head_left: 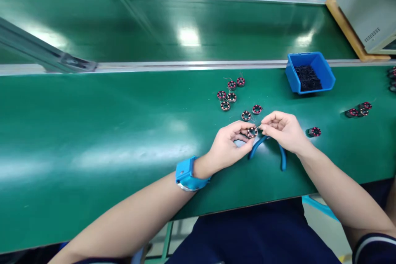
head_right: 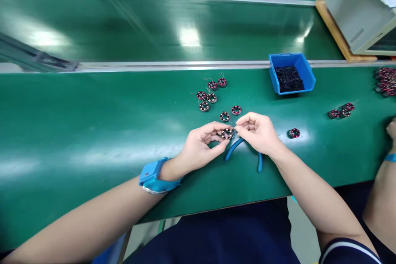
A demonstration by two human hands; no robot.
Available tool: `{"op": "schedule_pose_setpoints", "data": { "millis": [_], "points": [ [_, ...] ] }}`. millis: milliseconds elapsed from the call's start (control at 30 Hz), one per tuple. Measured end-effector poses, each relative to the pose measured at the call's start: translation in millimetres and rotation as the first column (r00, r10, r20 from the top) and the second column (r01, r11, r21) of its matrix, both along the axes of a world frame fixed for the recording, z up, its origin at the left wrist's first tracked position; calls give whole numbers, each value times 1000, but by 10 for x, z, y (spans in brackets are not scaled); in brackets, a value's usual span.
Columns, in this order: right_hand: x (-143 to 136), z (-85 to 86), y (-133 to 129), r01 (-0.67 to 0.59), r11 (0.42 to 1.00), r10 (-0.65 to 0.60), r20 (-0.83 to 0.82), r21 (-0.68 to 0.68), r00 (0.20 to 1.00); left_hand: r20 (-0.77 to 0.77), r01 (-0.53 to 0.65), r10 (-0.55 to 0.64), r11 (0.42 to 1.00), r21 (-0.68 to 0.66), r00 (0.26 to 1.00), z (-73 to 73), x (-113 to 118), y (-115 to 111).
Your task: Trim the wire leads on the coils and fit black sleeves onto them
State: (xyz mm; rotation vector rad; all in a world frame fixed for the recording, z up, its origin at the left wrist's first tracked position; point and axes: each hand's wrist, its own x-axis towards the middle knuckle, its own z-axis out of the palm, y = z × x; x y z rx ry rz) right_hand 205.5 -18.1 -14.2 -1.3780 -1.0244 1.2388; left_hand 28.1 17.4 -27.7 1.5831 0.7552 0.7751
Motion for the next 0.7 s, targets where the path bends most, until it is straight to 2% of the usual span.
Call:
{"op": "schedule_pose_setpoints", "data": {
  "millis": [233, 700],
  "points": [
    [119, 2, 47, -3, 999, 2, -23, -53, 1000, -11, 39, -38, 999, 17, 999, 4, -7, 8],
    [109, 18, 18, -17, 999, 18, 11, -37, 1000, -12, 34, -34, 999, 31, 999, 15, -6, 6]
  ]
}}
